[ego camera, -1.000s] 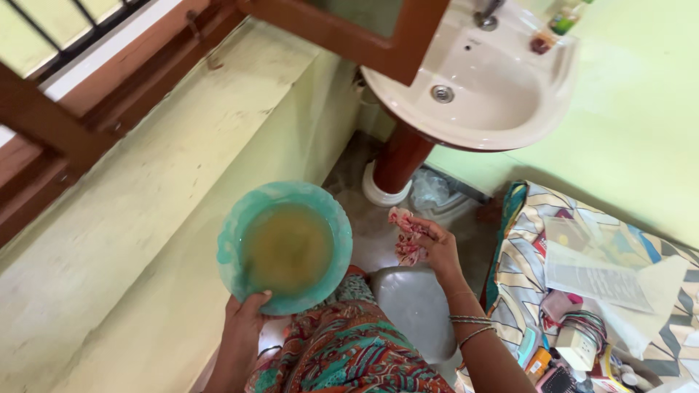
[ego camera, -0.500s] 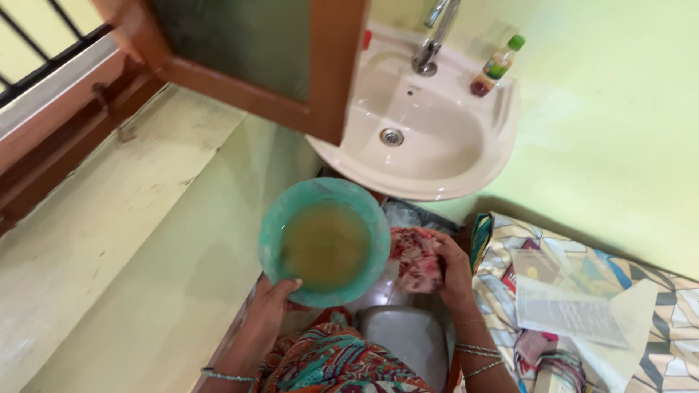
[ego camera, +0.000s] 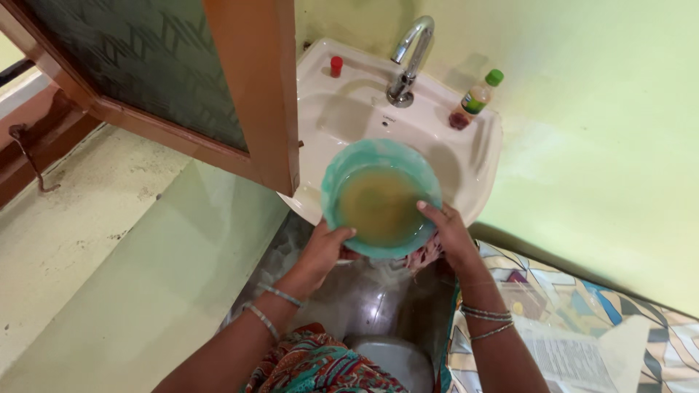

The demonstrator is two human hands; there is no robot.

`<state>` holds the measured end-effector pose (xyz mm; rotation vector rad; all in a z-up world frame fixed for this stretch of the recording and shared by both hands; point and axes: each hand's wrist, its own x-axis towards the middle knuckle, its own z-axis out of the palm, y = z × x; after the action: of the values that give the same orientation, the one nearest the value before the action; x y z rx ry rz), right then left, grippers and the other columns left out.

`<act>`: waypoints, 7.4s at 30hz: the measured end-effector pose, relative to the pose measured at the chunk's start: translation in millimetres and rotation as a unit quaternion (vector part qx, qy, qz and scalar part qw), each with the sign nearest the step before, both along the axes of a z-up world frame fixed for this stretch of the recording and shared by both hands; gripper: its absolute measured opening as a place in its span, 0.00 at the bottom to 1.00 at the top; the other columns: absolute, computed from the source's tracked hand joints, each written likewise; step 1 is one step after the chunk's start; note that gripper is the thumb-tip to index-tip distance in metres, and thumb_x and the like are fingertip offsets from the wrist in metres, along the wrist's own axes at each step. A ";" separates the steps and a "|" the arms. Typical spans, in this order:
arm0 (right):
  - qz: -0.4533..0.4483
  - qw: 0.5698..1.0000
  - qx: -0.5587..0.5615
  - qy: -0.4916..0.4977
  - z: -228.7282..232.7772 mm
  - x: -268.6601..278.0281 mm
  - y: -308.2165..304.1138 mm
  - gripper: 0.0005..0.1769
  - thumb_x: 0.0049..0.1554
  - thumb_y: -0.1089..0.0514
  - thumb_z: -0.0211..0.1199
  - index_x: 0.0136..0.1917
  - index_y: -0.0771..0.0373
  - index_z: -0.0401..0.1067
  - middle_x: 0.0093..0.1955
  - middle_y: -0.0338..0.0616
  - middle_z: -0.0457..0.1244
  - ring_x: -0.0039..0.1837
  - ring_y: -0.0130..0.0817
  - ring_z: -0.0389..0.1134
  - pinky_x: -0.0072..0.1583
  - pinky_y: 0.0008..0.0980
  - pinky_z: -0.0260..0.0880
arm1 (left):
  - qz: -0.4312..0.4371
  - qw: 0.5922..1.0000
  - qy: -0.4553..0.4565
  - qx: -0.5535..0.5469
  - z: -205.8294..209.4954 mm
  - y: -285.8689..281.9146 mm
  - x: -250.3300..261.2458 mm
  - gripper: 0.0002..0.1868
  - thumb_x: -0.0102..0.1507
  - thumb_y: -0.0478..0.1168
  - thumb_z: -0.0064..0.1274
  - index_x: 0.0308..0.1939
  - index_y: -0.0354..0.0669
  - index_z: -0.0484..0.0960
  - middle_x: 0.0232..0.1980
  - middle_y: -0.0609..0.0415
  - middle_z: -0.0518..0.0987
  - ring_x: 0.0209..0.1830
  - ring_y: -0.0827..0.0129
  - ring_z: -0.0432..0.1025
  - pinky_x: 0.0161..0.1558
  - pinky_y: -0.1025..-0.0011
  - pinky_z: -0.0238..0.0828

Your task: The person wipes a window sill with a wet cloth, rinses the cloth in a bowl of water, and then places a plastic sheet and newspaper on the sill. The person handles a cloth, a bowl, a plastic sheet, and newspaper.

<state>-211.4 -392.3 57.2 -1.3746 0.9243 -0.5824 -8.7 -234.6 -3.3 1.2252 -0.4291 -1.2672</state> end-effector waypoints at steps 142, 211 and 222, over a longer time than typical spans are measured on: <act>-0.326 0.930 0.113 0.126 -268.9 -313.0 514.6 0.15 0.57 0.56 0.65 0.56 0.63 0.78 0.50 0.38 0.71 0.52 0.26 0.68 0.54 0.30 0.66 | -0.103 0.991 -0.087 -0.002 -75.6 317.4 -134.3 0.14 0.74 0.41 0.35 0.54 0.40 0.76 0.27 0.56 0.75 0.21 0.77 0.67 0.27 0.76 0.67; -0.566 0.784 0.237 0.092 -529.0 -516.8 -106.4 0.32 0.52 0.62 0.73 0.65 0.78 0.66 0.52 0.56 0.67 0.48 0.45 0.67 0.45 0.37 0.68 | -0.421 0.810 -0.338 0.230 -307.6 -87.8 -354.5 0.35 0.67 0.62 0.43 0.70 0.44 0.69 0.73 0.46 0.69 0.69 0.54 0.69 0.67 0.60 0.65; -0.384 0.849 0.257 -0.255 -309.6 -405.0 31.6 0.38 0.54 0.72 0.61 0.76 0.63 0.59 0.50 0.49 0.68 0.47 0.35 0.69 0.40 0.28 0.70 | -0.304 0.911 0.091 0.262 -228.8 -77.5 -372.7 0.43 0.64 0.66 0.45 0.75 0.42 0.61 0.71 0.46 0.74 0.69 0.63 0.69 0.66 0.62 0.63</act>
<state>-616.3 -360.7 -252.5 -0.2827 1.0646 -1.1388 -381.4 -312.1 -232.1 1.4518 -0.3536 -2.1174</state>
